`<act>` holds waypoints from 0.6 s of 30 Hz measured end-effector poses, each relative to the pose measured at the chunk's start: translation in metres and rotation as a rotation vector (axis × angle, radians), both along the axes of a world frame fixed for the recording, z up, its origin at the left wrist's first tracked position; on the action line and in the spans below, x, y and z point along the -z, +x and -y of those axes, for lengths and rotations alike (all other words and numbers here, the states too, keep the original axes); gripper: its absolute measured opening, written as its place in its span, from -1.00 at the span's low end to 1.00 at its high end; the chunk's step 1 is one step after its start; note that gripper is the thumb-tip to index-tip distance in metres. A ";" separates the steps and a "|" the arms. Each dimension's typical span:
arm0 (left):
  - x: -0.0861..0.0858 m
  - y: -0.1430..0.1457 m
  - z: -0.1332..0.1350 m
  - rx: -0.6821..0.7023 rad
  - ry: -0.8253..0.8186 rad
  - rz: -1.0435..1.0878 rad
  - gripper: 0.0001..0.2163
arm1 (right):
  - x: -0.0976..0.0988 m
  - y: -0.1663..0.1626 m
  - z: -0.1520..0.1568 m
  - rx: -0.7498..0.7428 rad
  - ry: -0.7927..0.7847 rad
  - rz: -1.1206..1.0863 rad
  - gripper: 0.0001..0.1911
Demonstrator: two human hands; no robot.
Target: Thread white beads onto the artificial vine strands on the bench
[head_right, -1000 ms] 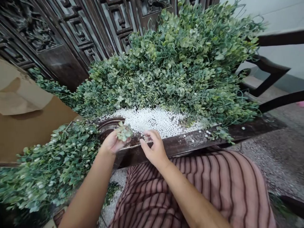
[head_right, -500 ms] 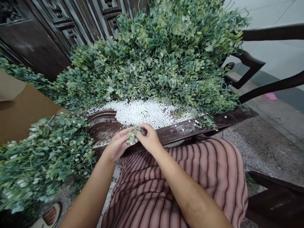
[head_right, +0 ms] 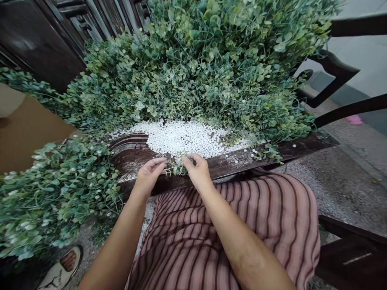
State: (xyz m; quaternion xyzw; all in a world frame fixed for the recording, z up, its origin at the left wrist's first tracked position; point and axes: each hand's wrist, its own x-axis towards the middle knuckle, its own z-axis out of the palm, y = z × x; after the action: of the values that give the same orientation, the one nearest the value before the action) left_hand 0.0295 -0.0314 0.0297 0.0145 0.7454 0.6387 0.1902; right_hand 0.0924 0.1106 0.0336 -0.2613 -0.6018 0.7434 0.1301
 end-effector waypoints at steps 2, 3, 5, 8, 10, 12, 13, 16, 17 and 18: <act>0.006 -0.010 0.002 0.001 -0.247 -0.238 -0.80 | 0.000 0.002 -0.002 -0.011 -0.003 0.004 -0.62; 0.008 -0.015 0.003 0.018 -0.375 -0.343 -0.80 | 0.001 0.002 -0.003 -0.013 -0.007 0.003 -0.61; 0.012 -0.024 0.001 0.080 -0.604 -0.484 -0.79 | 0.003 0.003 -0.004 -0.008 -0.018 0.005 -0.58; 0.014 -0.032 -0.009 0.176 -0.785 -0.570 -0.79 | 0.007 0.004 -0.004 0.006 -0.050 0.022 -0.55; 0.014 -0.034 -0.017 0.212 -0.802 -0.598 -0.79 | 0.010 0.004 -0.004 0.002 -0.087 0.026 -0.54; 0.012 -0.033 -0.023 0.237 -0.789 -0.602 -0.80 | 0.011 0.003 -0.005 -0.001 -0.141 0.017 -0.53; 0.011 -0.032 -0.025 0.248 -0.785 -0.597 -0.81 | 0.012 0.003 -0.006 -0.001 -0.171 0.008 -0.54; 0.009 -0.027 -0.028 0.280 -0.797 -0.579 -0.86 | 0.013 0.003 -0.008 -0.006 -0.206 -0.025 -0.56; 0.009 -0.026 -0.028 0.288 -0.802 -0.579 -0.87 | 0.013 0.002 -0.009 -0.013 -0.200 -0.035 -0.57; 0.008 -0.025 -0.028 0.294 -0.807 -0.582 -0.87 | 0.014 0.002 -0.010 -0.023 -0.192 -0.045 -0.58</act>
State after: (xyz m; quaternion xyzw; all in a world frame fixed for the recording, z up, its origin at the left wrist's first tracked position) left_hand 0.0040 -0.0031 0.0214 0.2216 0.9445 0.2367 0.0530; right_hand 0.0945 0.1201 0.0199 -0.2488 -0.5275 0.8049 0.1092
